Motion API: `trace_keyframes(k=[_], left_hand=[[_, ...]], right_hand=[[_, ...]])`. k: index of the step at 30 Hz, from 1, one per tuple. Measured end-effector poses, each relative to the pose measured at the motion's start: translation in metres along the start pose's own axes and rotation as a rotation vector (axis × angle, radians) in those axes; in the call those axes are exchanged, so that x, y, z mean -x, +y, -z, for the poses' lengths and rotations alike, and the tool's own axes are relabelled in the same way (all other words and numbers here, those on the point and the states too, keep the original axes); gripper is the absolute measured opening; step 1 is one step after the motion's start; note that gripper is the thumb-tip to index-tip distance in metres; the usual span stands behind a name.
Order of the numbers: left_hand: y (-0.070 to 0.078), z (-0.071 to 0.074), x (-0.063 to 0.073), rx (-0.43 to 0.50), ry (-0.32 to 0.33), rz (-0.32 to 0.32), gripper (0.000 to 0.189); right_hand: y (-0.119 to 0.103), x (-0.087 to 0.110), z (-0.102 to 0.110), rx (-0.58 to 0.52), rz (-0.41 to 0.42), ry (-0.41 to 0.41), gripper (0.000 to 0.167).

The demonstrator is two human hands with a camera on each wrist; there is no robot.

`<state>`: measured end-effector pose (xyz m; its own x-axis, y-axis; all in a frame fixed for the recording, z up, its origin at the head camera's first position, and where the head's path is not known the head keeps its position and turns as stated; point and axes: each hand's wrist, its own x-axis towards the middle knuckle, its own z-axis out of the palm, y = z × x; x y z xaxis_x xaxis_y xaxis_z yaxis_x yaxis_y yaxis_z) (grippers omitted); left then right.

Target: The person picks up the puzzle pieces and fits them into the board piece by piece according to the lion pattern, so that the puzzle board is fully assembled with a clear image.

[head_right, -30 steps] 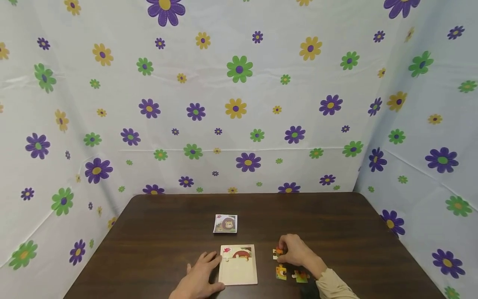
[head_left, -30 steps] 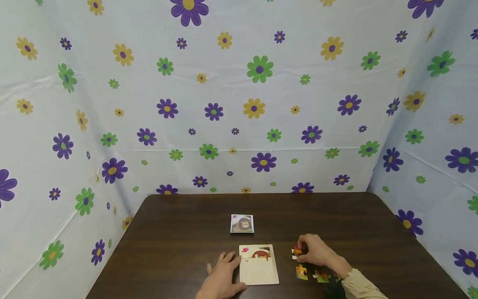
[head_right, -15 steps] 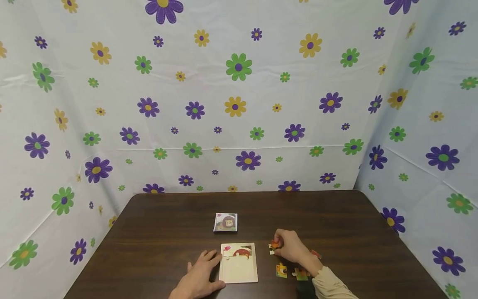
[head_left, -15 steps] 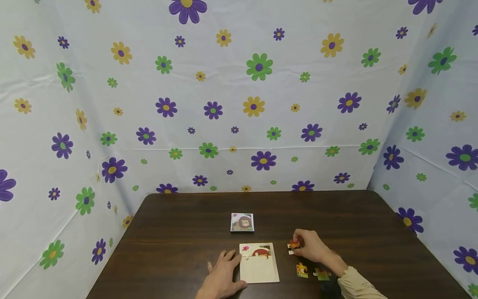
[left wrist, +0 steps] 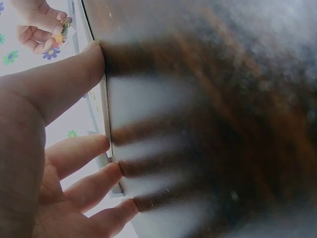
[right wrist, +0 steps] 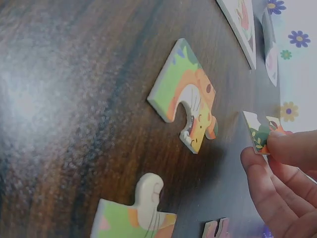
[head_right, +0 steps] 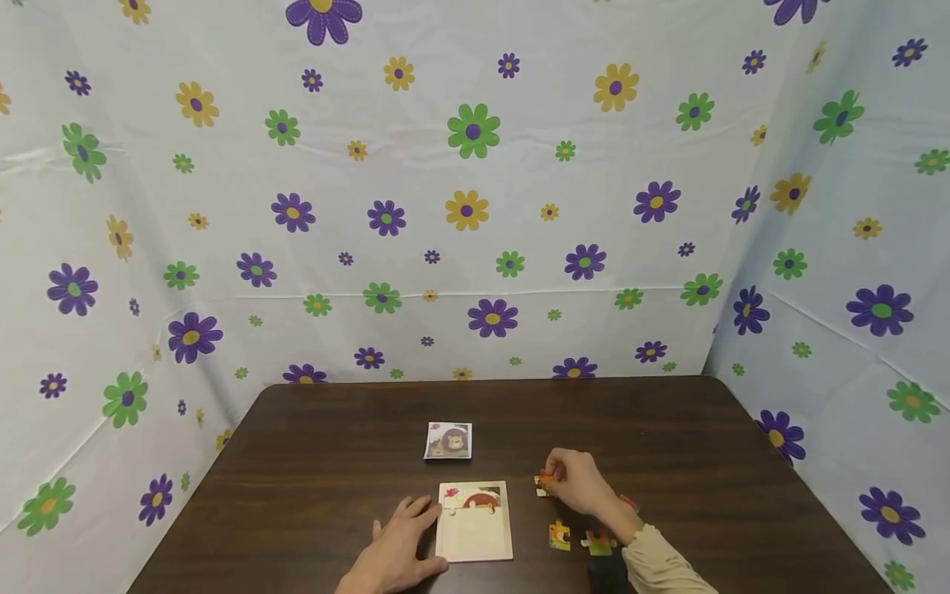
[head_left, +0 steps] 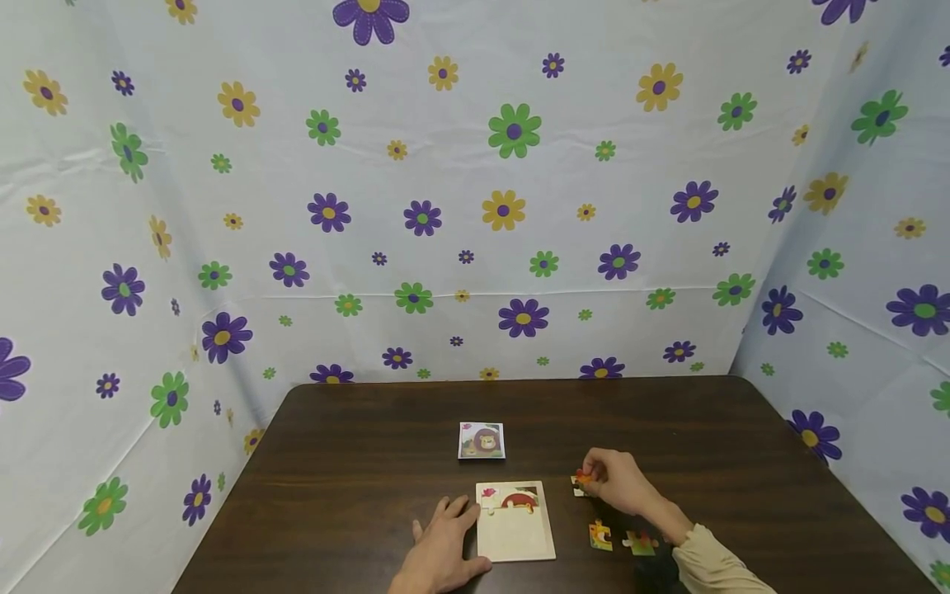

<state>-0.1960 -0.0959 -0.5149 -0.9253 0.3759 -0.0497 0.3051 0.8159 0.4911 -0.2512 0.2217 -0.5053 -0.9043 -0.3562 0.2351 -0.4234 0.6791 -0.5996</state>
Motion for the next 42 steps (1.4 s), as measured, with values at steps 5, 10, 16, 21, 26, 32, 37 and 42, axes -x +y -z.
trace_keyframes(k=[5,10,16,21,26,32,37,42], left_hand=[[0.000,0.000,0.000,-0.013,0.012,-0.002,0.071],[0.000,0.000,0.000,-0.028,0.020,-0.009,0.071],[0.001,0.000,0.002,-0.025,0.024,-0.007,0.071],[0.000,0.001,0.002,-0.022,0.023,-0.002,0.071],[0.000,0.001,0.003,-0.021,0.025,-0.004,0.071],[0.000,0.001,0.003,-0.027,0.021,0.001,0.071],[0.000,0.000,0.001,-0.029,0.003,0.010,0.071],[0.000,-0.002,0.000,-0.035,0.001,0.014,0.071]], right_hand=[[-0.001,-0.002,0.000,0.002,-0.033,-0.010,0.022],[-0.003,-0.003,0.000,-0.011,-0.023,-0.014,0.020],[-0.005,-0.004,0.002,-0.027,-0.019,-0.027,0.017],[-0.004,-0.004,0.005,-0.027,-0.010,-0.030,0.016],[-0.001,-0.006,0.010,-0.042,-0.012,-0.040,0.013],[-0.001,-0.006,0.010,-0.071,-0.012,-0.054,0.012],[-0.005,-0.007,0.008,-0.132,-0.012,-0.079,0.010],[-0.009,-0.009,0.006,-0.172,-0.029,-0.098,0.009]])
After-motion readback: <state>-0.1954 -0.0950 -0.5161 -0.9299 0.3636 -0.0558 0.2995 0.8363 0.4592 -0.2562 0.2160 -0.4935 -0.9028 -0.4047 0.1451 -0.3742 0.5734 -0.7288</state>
